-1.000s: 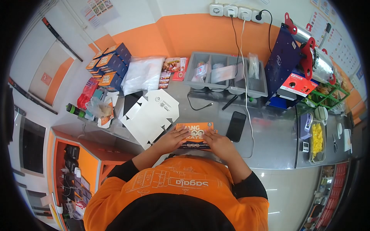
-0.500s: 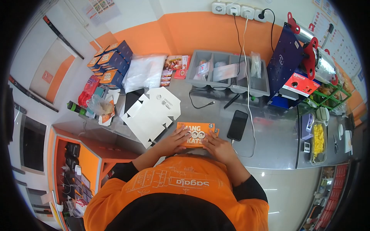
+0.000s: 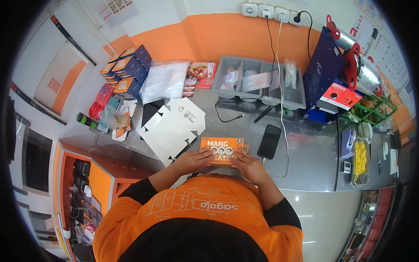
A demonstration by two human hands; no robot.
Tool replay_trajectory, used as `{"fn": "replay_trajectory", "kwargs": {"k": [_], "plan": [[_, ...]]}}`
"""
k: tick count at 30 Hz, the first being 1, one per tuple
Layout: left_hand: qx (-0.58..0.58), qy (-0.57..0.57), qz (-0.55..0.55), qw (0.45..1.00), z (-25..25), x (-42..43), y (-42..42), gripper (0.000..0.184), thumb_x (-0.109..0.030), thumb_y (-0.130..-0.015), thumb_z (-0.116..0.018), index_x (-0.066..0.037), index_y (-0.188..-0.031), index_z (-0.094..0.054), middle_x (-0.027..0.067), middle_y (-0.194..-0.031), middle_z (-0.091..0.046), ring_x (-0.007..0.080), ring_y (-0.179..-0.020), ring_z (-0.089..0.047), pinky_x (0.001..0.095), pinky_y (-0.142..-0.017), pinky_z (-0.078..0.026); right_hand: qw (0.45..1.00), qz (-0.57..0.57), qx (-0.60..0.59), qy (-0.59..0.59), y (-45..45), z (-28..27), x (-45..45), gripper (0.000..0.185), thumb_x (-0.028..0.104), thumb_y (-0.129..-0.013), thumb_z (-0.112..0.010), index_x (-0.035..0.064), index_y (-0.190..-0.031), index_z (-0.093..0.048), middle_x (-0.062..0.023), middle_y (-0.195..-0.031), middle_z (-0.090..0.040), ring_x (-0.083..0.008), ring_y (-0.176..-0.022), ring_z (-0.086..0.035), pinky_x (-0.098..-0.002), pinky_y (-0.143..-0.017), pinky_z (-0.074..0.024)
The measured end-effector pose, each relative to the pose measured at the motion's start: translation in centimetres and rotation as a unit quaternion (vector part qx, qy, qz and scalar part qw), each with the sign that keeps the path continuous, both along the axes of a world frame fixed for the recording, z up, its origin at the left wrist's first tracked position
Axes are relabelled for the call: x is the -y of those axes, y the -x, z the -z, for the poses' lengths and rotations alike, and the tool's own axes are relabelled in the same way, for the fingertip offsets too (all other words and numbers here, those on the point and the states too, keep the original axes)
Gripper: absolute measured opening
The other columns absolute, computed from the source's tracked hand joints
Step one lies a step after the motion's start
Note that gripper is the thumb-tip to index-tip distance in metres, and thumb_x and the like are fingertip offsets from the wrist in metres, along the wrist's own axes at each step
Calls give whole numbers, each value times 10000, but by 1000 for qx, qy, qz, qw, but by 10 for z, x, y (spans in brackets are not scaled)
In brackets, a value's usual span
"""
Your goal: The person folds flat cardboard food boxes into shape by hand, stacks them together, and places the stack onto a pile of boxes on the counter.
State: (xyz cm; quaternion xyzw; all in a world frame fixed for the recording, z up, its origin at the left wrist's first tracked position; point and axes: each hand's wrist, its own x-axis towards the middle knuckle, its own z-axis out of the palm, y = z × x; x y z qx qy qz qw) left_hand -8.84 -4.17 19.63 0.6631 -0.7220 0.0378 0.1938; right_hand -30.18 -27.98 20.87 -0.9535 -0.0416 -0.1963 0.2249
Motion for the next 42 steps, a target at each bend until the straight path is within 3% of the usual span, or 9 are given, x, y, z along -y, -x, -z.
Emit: {"fn": "replay_trajectory", "kwargs": {"k": [7, 16, 22, 25, 31, 33, 38, 39, 42], "plan": [[-32, -51, -11, 998, 12, -13, 5, 583, -201, -938, -681, -124, -1477, -474, 89, -1579, -422, 366, -1499, -326, 552, -1207, -300, 1000, 1, 14, 7, 8, 21, -1, 478, 198, -861, -775, 249, -1323, -664, -56, -1441, -588, -311, -1394, -508, -389, -1014, -550], [-106, -23, 21, 994, 28, -7, 1, 554, -158, -924, -709, -81, -1441, -525, 148, -1583, -410, 417, -1506, -293, 537, -1201, -303, 999, -6, 47, 5, 7, 25, 0, 484, 177, -843, -794, 222, -1308, -668, -74, -1433, -590, -324, -1361, -541, -402, -1016, -551], [-285, 56, -144, 946, 10, 5, 12, 838, -324, -957, -699, 11, -1579, -249, 291, -1617, -284, 460, -1504, -265, 504, -1195, -293, 990, 55, 74, -106, 7, 10, 3, 556, 217, -717, -887, 140, -1233, -692, -86, -1401, -613, -331, -1276, -598, -418, -991, -545], [-408, -78, -127, 901, 25, 12, 5, 903, -345, -973, -668, 33, -1596, -135, 292, -1632, -241, 437, -1505, -271, 465, -1210, -273, 992, 52, 80, -78, 7, 10, 5, 589, 222, -670, -913, 128, -1210, -697, -92, -1390, -618, -334, -1246, -608, -421, -994, -537], [-406, -90, -133, 899, 28, 3, 5, 795, -353, -1031, -545, 23, -1603, -140, 266, -1643, -227, 416, -1514, -262, 465, -1227, -239, 995, 42, 73, -44, 12, 23, 7, 617, 216, -645, -925, 128, -1211, -695, -139, -1413, -589, -357, -1272, -584, -441, -1031, -508], [-318, -7, -147, 937, 49, -10, 3, 765, -343, -1032, -523, 23, -1599, -163, 254, -1641, -239, 433, -1512, -253, 500, -1230, -218, 994, 40, 72, -72, 15, 15, 6, 617, 206, -643, -924, 123, -1210, -695, -158, -1415, -583, -374, -1282, -574, -460, -1049, -491], [-149, 31, -422, 893, 48, -56, -37, 835, -343, -967, -625, -29, -1609, -193, 234, -1653, -222, 503, -1520, -164, 602, -1226, -152, 977, 106, 111, -150, 33, 3, 8, 440, 164, -913, -612, 8, -1323, -640, -259, -1481, -481, -412, -1353, -502, -487, -1123, -407], [-121, -78, -492, 859, 27, -67, -38, 873, -305, -917, -698, -95, -1615, -218, 228, -1668, -182, 504, -1527, -141, 614, -1219, -175, 971, 122, 127, -162, 35, -2, 7, 417, 180, -955, -571, -3, -1324, -637, -258, -1479, -480, -408, -1347, -505, -493, -1122, -405], [-62, -375, -467, 799, -4, -105, -38, 877, -251, -883, -728, -164, -1612, -248, 227, -1672, -159, 478, -1538, -131, 613, -1215, -203, 969, 149, 149, -132, 39, -12, 12, 398, 201, -1024, -468, -23, -1305, -637, -253, -1473, -479, -395, -1303, -529, -466, -1055, -455]]}}
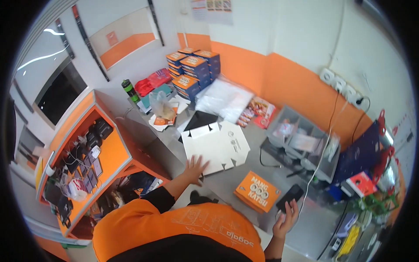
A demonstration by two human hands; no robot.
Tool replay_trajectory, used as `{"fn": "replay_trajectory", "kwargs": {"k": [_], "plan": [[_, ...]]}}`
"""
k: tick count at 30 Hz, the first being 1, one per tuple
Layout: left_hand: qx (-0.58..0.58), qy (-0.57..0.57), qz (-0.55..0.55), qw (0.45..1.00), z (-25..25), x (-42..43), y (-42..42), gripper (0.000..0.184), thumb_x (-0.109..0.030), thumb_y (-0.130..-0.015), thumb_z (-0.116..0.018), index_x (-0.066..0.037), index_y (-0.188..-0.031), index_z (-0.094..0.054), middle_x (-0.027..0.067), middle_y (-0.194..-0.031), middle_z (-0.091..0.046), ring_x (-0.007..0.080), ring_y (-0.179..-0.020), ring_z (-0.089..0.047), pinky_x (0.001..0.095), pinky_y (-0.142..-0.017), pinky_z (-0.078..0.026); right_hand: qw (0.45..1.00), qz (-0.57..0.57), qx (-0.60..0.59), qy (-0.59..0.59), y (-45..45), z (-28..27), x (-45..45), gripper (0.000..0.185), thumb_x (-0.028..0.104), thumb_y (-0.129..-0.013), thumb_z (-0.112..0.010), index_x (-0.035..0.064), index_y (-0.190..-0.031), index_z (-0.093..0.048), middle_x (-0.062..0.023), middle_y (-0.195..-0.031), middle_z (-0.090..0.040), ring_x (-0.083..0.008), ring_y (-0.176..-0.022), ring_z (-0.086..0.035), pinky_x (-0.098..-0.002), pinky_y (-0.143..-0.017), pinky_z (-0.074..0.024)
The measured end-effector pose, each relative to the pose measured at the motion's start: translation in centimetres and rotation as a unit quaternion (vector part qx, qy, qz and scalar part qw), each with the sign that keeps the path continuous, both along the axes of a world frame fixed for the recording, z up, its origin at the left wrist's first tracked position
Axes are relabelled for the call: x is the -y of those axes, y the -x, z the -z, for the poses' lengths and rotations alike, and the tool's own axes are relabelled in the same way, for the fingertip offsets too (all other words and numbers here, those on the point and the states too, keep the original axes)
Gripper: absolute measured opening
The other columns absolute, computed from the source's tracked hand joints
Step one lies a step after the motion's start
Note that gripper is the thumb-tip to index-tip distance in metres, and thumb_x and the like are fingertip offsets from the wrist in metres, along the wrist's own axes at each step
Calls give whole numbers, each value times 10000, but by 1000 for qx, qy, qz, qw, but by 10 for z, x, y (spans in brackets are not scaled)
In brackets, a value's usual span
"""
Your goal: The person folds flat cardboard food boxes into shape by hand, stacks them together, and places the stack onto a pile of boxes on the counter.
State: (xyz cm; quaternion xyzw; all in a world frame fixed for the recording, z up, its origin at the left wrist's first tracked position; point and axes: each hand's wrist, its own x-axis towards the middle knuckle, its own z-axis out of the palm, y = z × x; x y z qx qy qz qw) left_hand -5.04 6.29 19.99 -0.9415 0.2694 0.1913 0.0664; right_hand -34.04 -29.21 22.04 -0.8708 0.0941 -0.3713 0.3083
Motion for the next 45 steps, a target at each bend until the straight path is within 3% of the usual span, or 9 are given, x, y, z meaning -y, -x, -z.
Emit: {"fn": "replay_trajectory", "kwargs": {"k": [4, 7, 10, 16, 25, 29, 33, 38, 45], "plan": [[103, 181, 121, 971, 120, -54, -33, 777, -325, -871, -756, -220, -1549, -389, 214, -1597, -344, 431, -1431, -403, 496, -1128, -417, 999, 8, 31, -15, -6, -10, 3, 397, 224, -1059, -416, -26, -1268, -643, -237, -1439, -491, -345, -1224, -566, -386, -912, -526], [-50, 139, 60, 987, 84, -47, -40, 462, -305, -889, -732, -165, -1318, -632, 150, -1311, -642, 354, -1167, -634, 443, -937, -535, 998, -16, 39, -46, -19, -36, -9, 390, 232, -1071, -405, -31, -1220, -651, -226, -1391, -510, -300, -1149, -581, -349, -848, -533], [26, 214, 5, 976, 39, -43, -33, 216, -279, -899, -689, -128, -1044, -738, 99, -1020, -738, 319, -961, -702, 472, -839, -555, 996, -46, 35, -68, -36, -58, -23, 384, 249, -1057, -434, -27, -1162, -679, -219, -1270, -567, -289, -1002, -626, -363, -799, -546], [20, 292, -78, 953, -28, -5, -22, 263, -370, -862, -736, -122, -946, -761, 116, -940, -743, 330, -955, -706, 448, -784, -547, 986, -157, 36, -31, -80, -60, -36, 314, 167, -1049, -458, -45, -1085, -686, -191, -1154, -606, -219, -894, -630, -312, -791, -509], [-165, 431, -123, 879, 33, 42, -26, 391, -423, -905, -718, -35, -909, -758, 114, -689, -684, 227, -601, -657, 371, -624, -512, 964, -232, 43, -120, -102, -73, -62, 323, 148, -1044, -453, -59, -1046, -701, -191, -1134, -619, -215, -869, -638, -317, -768, -521], [-162, 452, -186, 857, 32, 49, -31, 425, -458, -940, -700, -41, -888, -764, 66, -707, -702, 152, -618, -640, 323, -606, -497, 970, -216, 45, -105, -89, -69, -54, 334, 152, -1054, -444, -58, -1043, -703, -191, -1128, -619, -203, -856, -631, -316, -757, -524], [-337, 624, -328, 624, -2, 56, -34, 426, -423, -1033, -607, -15, -1082, -717, 9, -1002, -742, 94, -789, -645, 269, -688, -513, 968, -193, 56, -150, -73, -60, -46, 326, 152, -1053, -453, -50, -1033, -708, -189, -1130, -621, -205, -858, -632, -318, -774, -519], [-239, 750, -311, 533, -62, 45, -45, 322, -357, -1060, -573, -54, -1049, -681, 28, -1079, -732, 81, -919, -664, 243, -831, -536, 979, -172, 21, -102, -65, -77, -45, 222, 70, -957, -604, -24, -1138, -691, -221, -1182, -647, -277, -967, -667, -354, -854, -548], [-297, 805, -236, 457, -145, 74, 30, 182, -250, -1031, -640, -78, -1087, -622, -2, -1077, -684, 66, -958, -648, 258, -861, -538, 960, -267, 28, -84, -120, -137, -108, 617, 46, -800, -770, 76, -1382, -566, -269, -1473, -489, -425, -1351, -510, -448, -1087, -448]]}}
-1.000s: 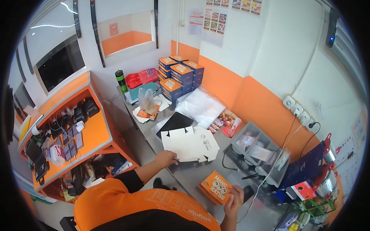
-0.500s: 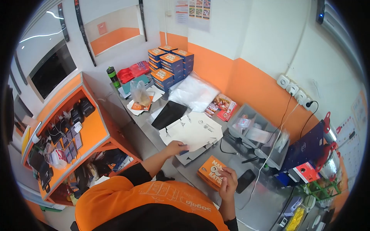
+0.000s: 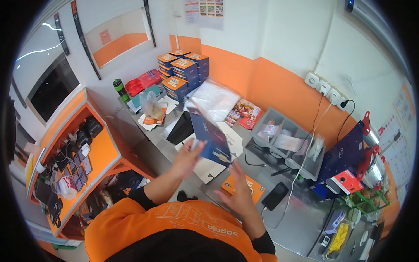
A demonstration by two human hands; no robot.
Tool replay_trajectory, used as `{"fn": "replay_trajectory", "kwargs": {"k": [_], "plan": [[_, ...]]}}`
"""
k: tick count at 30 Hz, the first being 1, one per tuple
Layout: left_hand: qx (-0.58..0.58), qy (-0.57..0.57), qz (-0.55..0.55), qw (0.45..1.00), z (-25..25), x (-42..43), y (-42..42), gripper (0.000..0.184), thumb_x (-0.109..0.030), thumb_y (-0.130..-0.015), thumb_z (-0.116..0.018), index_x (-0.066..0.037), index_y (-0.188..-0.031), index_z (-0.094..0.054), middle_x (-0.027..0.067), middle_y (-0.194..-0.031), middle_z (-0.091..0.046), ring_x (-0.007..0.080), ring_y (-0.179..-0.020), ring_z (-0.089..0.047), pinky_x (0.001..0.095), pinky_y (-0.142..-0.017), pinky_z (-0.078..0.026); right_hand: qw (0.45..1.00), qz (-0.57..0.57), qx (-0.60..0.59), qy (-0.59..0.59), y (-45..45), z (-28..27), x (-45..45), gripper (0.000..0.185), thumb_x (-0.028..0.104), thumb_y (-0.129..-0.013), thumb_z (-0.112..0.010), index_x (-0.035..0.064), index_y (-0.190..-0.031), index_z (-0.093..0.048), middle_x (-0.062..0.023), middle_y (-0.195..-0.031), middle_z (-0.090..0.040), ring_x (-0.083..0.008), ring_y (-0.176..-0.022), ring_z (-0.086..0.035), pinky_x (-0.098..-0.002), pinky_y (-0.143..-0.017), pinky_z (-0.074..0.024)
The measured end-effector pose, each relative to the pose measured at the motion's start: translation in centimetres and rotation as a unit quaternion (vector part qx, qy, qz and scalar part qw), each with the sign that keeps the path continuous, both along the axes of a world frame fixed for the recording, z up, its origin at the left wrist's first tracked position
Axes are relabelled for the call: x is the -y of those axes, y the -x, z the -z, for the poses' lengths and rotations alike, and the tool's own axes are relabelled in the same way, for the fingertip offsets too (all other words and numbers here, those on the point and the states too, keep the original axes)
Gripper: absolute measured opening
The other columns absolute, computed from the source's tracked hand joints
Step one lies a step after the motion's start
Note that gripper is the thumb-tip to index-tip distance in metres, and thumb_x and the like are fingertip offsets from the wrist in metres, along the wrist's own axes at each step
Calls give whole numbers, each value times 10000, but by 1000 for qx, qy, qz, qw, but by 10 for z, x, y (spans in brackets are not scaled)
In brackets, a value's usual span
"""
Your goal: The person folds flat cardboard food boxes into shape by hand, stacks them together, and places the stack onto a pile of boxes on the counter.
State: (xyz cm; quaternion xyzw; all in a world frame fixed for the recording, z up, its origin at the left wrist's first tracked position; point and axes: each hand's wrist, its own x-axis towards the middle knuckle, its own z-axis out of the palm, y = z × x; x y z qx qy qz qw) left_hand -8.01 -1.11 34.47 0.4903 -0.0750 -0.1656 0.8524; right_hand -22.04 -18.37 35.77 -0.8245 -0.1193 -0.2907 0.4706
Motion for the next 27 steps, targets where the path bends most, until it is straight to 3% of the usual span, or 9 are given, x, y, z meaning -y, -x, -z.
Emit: {"fn": "replay_trajectory", "kwargs": {"k": [1, 4, 8, 11, 15, 16, 19, 23, 27], "plan": [[-2, 5, 22, 1000, 0, 5, 16, 183, -252, -1029, -644, -83, -1093, -617, -9, -1081, -681, 62, -952, -641, 254, -851, -531, 1000, -5, 26, -5, -7, -6, -9, 638, 38, -792, -763, 93, -1396, -563, -273, -1494, -467, -426, -1369, -495, -462, -1095, -444], [-2, -86, 144, 986, 1, -5, 42, 206, -284, -1043, -615, -96, -1125, -594, -8, -1106, -670, 67, -1015, -632, 284, -898, -530, 969, 52, 59, 233, -27, 1, -9, 622, 12, -771, -719, 147, -1369, -612, -257, -1480, -497, -427, -1348, -518, -520, -1090, -446], [-108, 187, 149, 965, -14, -32, 47, 367, -318, -1075, -527, -64, -1340, -525, 53, -1231, -654, 165, -1115, -667, 343, -1011, -536, 968, -1, 109, 225, -36, 8, -12, 440, 20, -822, -633, 158, -1231, -713, -181, -1407, -595, -411, -1284, -582, -543, -1079, -455], [-168, 109, 64, 978, -21, -59, 37, 423, -318, -1070, -539, -38, -1387, -511, 68, -1237, -660, 195, -1110, -673, 359, -1002, -542, 942, -121, 165, 266, -41, 5, -17, 452, 31, -819, -630, 168, -1243, -708, -171, -1358, -629, -394, -1258, -609, -529, -1063, -478], [-105, 36, 2, 994, -16, -90, 35, 344, -268, -1051, -590, -25, -1295, -568, 71, -1188, -680, 195, -1093, -674, 361, -999, -542, 953, -212, 177, 126, -59, 15, -34, 405, -17, -805, -600, 115, -1162, -739, -191, -1293, -664, -377, -1206, -652, -501, -1044, -510], [-88, 49, -15, 995, -14, -92, 37, 346, -243, -1046, -605, -29, -1310, -542, 71, -1221, -659, 188, -1131, -652, 359, -1020, -524, 966, -223, 130, 16, -57, 16, -42, 386, -41, -810, -574, 22, -1159, -727, -236, -1293, -653, -400, -1210, -646, -484, -1047, -512], [-14, 36, -75, 996, -1, -92, 40, 354, -222, -1062, -576, -33, -1352, -498, 69, -1267, -627, 167, -1178, -613, 348, -1040, -498, 983, -150, 32, -101, -52, 10, -60, 410, -73, -806, -569, -62, -1202, -675, -281, -1336, -625, -410, -1249, -626, -475, -1063, -495], [60, -41, -113, 991, 2, -90, 46, 361, -147, -1069, -545, -34, -1400, -455, 68, -1303, -602, 136, -1200, -579, 328, -1043, -476, 965, -115, 173, 160, -59, 0, -70, 423, -40, -856, -590, -56, -1274, -650, -272, -1356, -605, -479, -1218, -618, -481, -1027, -529], [156, -46, -99, 982, -11, -81, 58, 370, -70, -1052, -550, -22, -1409, -464, 62, -1296, -608, 118, -1174, -586, 297, -1019, -484, 958, -127, 166, 195, -58, -7, -73, 443, 9, -850, -666, -3, -1292, -657, -266, -1429, -547, -517, -1246, -574, -524, -996, -534]]}}
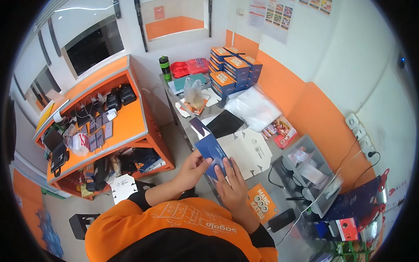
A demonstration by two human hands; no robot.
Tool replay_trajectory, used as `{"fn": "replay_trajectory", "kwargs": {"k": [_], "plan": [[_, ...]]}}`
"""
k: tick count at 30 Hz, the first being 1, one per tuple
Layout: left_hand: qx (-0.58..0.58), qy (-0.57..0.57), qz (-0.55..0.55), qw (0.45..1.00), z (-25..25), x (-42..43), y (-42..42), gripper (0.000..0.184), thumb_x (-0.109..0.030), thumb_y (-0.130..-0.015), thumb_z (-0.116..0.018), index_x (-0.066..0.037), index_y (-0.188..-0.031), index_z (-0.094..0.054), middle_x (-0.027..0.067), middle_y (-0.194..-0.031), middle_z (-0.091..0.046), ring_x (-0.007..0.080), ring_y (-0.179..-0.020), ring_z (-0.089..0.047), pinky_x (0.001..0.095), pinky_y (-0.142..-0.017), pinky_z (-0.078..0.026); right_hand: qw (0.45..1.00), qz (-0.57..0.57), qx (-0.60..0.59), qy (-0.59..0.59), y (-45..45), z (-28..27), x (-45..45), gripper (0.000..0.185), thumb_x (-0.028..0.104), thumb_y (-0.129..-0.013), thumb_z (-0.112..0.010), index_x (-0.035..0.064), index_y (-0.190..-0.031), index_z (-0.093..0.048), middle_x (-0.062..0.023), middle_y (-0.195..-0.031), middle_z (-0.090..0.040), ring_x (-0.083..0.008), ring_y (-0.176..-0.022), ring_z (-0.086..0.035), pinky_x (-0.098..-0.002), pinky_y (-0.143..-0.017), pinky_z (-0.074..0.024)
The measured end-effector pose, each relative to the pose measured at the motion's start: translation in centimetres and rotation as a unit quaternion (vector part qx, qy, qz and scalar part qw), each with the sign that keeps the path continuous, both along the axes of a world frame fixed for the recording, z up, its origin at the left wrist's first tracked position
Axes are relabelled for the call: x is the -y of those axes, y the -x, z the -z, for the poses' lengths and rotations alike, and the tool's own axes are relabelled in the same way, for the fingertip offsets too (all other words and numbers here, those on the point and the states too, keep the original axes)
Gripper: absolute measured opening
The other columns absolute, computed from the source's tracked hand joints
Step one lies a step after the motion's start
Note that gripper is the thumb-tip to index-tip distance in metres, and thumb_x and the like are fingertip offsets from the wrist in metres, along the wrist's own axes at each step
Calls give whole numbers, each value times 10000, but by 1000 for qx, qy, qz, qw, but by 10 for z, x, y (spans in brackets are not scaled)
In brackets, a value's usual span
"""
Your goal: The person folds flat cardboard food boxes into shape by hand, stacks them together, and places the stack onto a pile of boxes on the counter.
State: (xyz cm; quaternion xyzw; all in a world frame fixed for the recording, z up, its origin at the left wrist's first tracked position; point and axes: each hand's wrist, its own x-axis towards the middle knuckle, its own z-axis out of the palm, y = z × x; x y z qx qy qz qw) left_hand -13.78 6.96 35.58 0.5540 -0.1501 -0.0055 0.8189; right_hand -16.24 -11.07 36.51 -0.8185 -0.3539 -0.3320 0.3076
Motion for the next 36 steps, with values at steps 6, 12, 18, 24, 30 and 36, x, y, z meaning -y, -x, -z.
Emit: {"fn": "replay_trajectory", "kwargs": {"k": [6, 12, 18, 24, 30, 36], "plan": [[-11, 52, 60, 997, -2, 16, -2, 321, -72, -1033, -590, -22, -1349, -556, 66, -1234, -662, 122, -1093, -635, 289, -965, -524, 998, -54, -25, -34, 5, 2, 28, 503, 34, -795, -731, 74, -1294, -681, -252, -1460, -526, -502, -1265, -561, -515, -1005, -526], [-34, 33, 86, 995, 12, 39, -2, 272, -67, -1034, -590, -2, -1297, -608, 48, -1155, -702, 105, -1046, -650, 291, -965, -527, 998, 4, 2, -66, 18, 17, 44, 509, 26, -773, -747, 80, -1276, -695, -267, -1464, -514, -507, -1253, -567, -522, -1009, -525], [-57, 96, 128, 985, 23, 69, -5, 184, -72, -1032, -598, -6, -1199, -634, 51, -1133, -706, 95, -1031, -647, 288, -927, -538, 996, 64, 18, -62, 30, 21, 62, 525, 27, -763, -752, 78, -1282, -693, -286, -1456, -513, -504, -1238, -581, -531, -999, -531], [-38, 53, 151, 986, 12, 90, -1, 104, -30, -1025, -595, -13, -1119, -636, 46, -1085, -704, 84, -1017, -649, 260, -907, -528, 991, 115, 29, -57, 36, 23, 80, 526, 17, -769, -739, 74, -1290, -688, -291, -1461, -509, -504, -1217, -590, -518, -983, -534], [9, -93, 83, 992, 15, 101, 1, 113, -11, -998, -617, 10, -1109, -621, 66, -1011, -724, 100, -930, -684, 256, -824, -546, 986, 158, 1, -60, 34, 34, 86, 548, -7, -764, -733, 67, -1304, -680, -314, -1469, -492, -489, -1194, -595, -504, -977, -516], [19, -186, 135, 973, 11, 94, 6, 292, 10, -978, -611, -16, -1268, -580, 96, -1129, -694, 130, -1057, -675, 271, -890, -534, 985, 148, -10, -91, 23, 43, 90, 582, -12, -781, -728, 78, -1351, -657, -331, -1493, -460, -477, -1176, -589, -489, -970, -503]]}}
